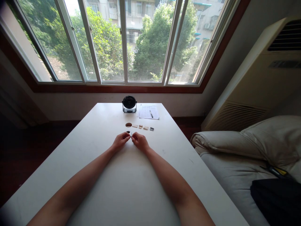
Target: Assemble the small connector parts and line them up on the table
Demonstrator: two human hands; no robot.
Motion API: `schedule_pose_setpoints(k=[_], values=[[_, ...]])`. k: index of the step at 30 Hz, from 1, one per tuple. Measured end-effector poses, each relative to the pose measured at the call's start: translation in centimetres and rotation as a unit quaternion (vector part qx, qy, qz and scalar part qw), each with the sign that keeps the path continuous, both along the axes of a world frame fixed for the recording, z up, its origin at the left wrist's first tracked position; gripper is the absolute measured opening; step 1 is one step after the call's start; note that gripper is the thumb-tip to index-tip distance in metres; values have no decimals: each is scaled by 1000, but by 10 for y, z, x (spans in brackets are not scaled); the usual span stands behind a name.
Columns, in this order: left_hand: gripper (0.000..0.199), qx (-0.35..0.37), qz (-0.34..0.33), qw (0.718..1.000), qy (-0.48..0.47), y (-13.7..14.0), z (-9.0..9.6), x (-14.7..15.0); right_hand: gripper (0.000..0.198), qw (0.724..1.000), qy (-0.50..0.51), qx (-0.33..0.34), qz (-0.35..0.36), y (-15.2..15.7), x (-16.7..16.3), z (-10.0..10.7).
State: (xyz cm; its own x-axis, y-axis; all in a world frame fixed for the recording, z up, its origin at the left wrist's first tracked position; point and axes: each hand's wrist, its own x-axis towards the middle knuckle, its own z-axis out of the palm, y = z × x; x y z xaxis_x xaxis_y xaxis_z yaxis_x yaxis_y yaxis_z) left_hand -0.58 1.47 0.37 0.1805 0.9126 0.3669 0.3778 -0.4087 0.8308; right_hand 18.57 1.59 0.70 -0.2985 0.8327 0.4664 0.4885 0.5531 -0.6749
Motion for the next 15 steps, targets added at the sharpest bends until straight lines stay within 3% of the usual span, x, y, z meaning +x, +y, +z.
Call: schedule_pose_setpoints(k=[15], values=[[27,-16,8,1000,2,-1,2,1,16,1000,-4,2,0,1,0,0]])
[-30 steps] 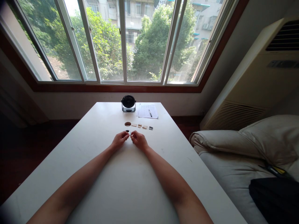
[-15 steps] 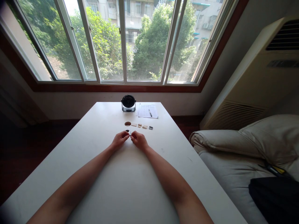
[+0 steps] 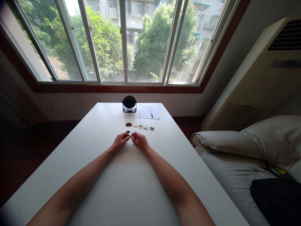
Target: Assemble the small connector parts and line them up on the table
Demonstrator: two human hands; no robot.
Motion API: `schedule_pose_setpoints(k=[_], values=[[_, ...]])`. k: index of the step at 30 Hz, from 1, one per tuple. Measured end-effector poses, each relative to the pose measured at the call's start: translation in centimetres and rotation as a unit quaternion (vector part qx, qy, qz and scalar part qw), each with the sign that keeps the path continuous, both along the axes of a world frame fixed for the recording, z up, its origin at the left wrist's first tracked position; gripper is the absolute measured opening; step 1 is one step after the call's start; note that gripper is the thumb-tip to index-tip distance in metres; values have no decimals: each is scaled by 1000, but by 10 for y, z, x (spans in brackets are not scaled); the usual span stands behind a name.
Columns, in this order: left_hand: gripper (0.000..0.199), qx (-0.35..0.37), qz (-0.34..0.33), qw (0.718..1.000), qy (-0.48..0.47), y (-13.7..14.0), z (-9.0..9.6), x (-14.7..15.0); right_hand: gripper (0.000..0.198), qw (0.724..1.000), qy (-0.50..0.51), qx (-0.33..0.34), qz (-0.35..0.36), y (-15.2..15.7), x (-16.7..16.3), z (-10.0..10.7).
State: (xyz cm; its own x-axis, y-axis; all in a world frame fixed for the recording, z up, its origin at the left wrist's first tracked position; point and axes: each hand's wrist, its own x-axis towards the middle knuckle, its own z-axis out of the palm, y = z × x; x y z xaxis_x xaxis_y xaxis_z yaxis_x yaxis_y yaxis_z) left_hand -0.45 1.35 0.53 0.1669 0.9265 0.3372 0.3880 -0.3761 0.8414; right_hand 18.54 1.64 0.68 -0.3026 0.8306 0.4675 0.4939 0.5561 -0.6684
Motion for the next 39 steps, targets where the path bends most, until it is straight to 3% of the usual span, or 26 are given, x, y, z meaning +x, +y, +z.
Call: schedule_pose_setpoints(k=[21,39], values=[[21,1,-5,1000,7,0,1,-1,15,1000,-9,-1,3,0,1,1],[28,-10,-5,1000,17,1,0,-1,16,1000,15,6,9,2,0,-4]])
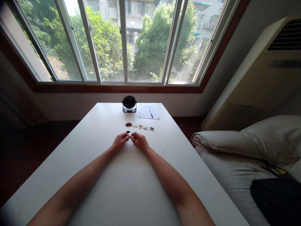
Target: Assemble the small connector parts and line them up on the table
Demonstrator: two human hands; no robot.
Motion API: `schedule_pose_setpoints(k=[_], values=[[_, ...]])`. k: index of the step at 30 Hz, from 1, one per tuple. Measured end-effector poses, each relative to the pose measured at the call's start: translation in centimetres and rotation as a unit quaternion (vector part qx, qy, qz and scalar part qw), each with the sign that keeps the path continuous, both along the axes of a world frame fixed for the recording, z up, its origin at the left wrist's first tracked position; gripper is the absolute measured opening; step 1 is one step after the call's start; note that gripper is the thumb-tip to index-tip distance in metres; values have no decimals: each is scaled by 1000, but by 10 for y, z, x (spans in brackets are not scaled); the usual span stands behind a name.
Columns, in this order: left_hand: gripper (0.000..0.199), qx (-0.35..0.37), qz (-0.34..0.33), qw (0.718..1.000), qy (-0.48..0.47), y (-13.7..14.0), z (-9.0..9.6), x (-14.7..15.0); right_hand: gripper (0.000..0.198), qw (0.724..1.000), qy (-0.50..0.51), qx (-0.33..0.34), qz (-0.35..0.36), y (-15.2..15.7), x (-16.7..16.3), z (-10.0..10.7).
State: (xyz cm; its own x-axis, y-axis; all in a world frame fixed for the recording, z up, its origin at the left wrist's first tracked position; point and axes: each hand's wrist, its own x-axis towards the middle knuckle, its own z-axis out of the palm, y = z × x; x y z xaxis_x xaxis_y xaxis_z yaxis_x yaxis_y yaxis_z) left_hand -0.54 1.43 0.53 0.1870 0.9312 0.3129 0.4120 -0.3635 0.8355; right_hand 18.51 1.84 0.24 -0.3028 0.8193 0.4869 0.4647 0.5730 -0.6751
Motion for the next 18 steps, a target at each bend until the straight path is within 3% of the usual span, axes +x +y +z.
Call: schedule_pose_setpoints(k=[18], values=[[28,11,-3,1000,5,-2,2,0,16,1000,-13,10,-3,1,1,-1]])
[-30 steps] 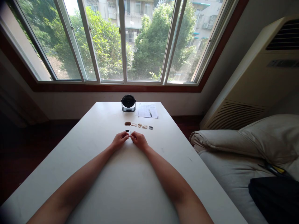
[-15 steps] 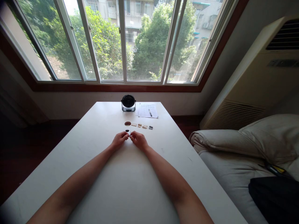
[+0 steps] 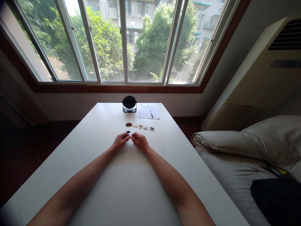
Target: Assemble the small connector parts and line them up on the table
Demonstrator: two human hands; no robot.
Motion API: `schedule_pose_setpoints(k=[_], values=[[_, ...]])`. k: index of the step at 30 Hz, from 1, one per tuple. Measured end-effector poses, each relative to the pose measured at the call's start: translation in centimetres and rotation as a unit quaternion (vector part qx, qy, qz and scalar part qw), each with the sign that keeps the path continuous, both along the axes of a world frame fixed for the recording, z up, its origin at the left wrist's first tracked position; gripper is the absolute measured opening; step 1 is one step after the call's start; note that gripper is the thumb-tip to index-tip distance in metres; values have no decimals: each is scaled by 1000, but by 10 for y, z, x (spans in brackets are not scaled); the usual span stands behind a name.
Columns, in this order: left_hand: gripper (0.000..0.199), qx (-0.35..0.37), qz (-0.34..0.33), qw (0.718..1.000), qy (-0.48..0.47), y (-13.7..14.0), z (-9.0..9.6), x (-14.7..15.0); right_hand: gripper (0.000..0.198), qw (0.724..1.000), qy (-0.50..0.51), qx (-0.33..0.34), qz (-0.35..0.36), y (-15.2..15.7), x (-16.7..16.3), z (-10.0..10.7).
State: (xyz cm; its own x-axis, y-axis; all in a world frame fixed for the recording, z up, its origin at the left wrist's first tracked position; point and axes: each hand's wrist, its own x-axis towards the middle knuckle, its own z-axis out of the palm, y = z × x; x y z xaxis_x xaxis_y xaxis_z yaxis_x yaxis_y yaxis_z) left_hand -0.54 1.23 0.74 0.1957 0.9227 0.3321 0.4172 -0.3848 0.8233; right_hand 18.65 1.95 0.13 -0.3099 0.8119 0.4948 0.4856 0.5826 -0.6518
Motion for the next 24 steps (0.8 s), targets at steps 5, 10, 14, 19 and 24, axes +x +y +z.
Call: schedule_pose_setpoints(k=[5,10,14,19,24], values=[[29,-7,5,1000,-7,1,-2,0,16,1000,16,-5,6,-1,-1,-1],[27,-9,5,1000,-13,1,0,0,16,1000,7,1,5,-1,-1,1],[22,-3,4,1000,-28,0,1,0,17,1000,-3,4,3,-2,-1,4],[20,7,-8,1000,-25,-1,2,0,19,1000,-9,-8,0,-2,0,3],[25,8,-2,1000,-9,-1,1,0,25,1000,-21,-1,-4,0,0,2]])
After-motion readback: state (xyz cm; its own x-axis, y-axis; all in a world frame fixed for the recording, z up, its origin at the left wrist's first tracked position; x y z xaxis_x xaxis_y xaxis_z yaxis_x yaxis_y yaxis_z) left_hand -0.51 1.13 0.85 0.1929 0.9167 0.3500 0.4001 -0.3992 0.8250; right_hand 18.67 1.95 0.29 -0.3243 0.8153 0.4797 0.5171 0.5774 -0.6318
